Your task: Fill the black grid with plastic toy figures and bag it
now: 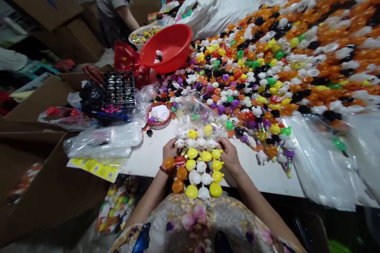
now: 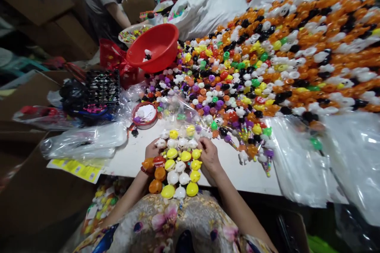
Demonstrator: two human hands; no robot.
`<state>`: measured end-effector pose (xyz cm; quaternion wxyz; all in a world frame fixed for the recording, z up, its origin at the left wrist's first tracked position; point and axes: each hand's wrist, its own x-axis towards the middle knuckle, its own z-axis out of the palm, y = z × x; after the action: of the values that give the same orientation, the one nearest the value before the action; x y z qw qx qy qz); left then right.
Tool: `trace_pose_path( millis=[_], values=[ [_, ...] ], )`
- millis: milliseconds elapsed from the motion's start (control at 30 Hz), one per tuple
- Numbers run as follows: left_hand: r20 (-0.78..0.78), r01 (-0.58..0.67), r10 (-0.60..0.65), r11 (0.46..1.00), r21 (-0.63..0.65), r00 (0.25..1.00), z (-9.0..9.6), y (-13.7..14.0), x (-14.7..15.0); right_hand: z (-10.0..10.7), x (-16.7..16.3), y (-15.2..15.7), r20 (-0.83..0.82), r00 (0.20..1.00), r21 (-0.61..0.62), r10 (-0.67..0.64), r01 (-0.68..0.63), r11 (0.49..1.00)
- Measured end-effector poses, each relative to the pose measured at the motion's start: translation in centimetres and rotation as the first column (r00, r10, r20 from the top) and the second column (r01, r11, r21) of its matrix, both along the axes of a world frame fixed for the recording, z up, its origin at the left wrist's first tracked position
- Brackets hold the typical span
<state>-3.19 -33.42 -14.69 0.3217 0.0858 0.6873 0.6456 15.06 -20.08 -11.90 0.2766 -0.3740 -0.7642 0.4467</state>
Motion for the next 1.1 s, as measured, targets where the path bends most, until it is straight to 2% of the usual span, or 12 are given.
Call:
trace_pose_path(
  millis=[67, 167, 233, 333, 400, 467, 567, 667, 767, 900, 1000, 1100],
  values=[
    [-0.163, 0.005, -0.02, 0.996, -0.088, 0.986, -0.1, -0.1, -0.7, 0.0, 0.5, 0.3, 0.018, 1.0, 0.044, 0.013, -0.014, 0.999],
    [-0.403, 0.061, -0.164, 0.965, -0.257, 0.901, -0.3, -0.1, -1.4, 1.1, 1.2, 0.6, -0.015, 0.998, 0.317, -0.058, 0.059, 0.946],
    [-0.469, 0.081, -0.238, 0.94, -0.33, 0.851, -0.5, 0.1, -1.5, 3.0, 1.2, 0.5, -0.049, 0.999, 0.54, -0.024, 0.047, 0.84],
    [-0.514, 0.089, -0.314, 0.906, -0.415, 0.798, -0.7, 0.4, -1.3, 6.9, -0.3, -0.6, 0.017, 0.968, 0.713, 0.251, -0.187, 0.675],
    [-0.528, 0.097, -0.358, 0.883, -0.459, 0.77, -0.6, 0.6, -1.3, 8.9, -2.1, -1.9, 0.121, 0.874, 0.718, 0.47, -0.404, 0.567],
    [-0.529, 0.121, -0.413, 0.858, -0.5, 0.742, -0.4, 0.7, -1.3, 9.8, -4.2, -3.4, 0.241, 0.756, 0.686, 0.609, -0.577, 0.444],
    [-0.512, 0.186, -0.478, 0.834, -0.519, 0.714, 0.1, 0.7, -1.4, 9.3, -7.0, -5.3, 0.427, 0.627, 0.631, 0.652, -0.723, 0.281],
    [-0.491, 0.21, -0.479, 0.836, -0.506, 0.728, 0.6, 0.8, -1.4, 8.2, -8.6, -6.2, 0.564, 0.537, 0.568, 0.627, -0.804, 0.177],
    [-0.475, 0.223, -0.463, 0.851, -0.476, 0.749, 0.6, 0.9, -1.7, 7.5, -8.6, -5.6, 0.585, 0.546, 0.56, 0.6, -0.807, 0.188],
    [-0.397, 0.264, -0.364, 0.922, -0.284, 0.843, -0.1, 0.1, -2.4, 7.3, -7.7, -3.8, 0.485, 0.648, 0.612, 0.587, -0.731, 0.301],
    [-0.3, 0.235, -0.279, 0.956, -0.175, 0.912, -0.4, -0.7, -2.5, 7.2, -7.5, -3.0, 0.446, 0.633, 0.545, 0.633, -0.753, 0.368],
    [-0.321, 0.206, -0.26, 0.96, -0.192, 0.911, 0.1, -1.0, -2.3, 7.3, -7.8, -3.1, 0.462, 0.608, 0.514, 0.645, -0.777, 0.364]
  ],
)
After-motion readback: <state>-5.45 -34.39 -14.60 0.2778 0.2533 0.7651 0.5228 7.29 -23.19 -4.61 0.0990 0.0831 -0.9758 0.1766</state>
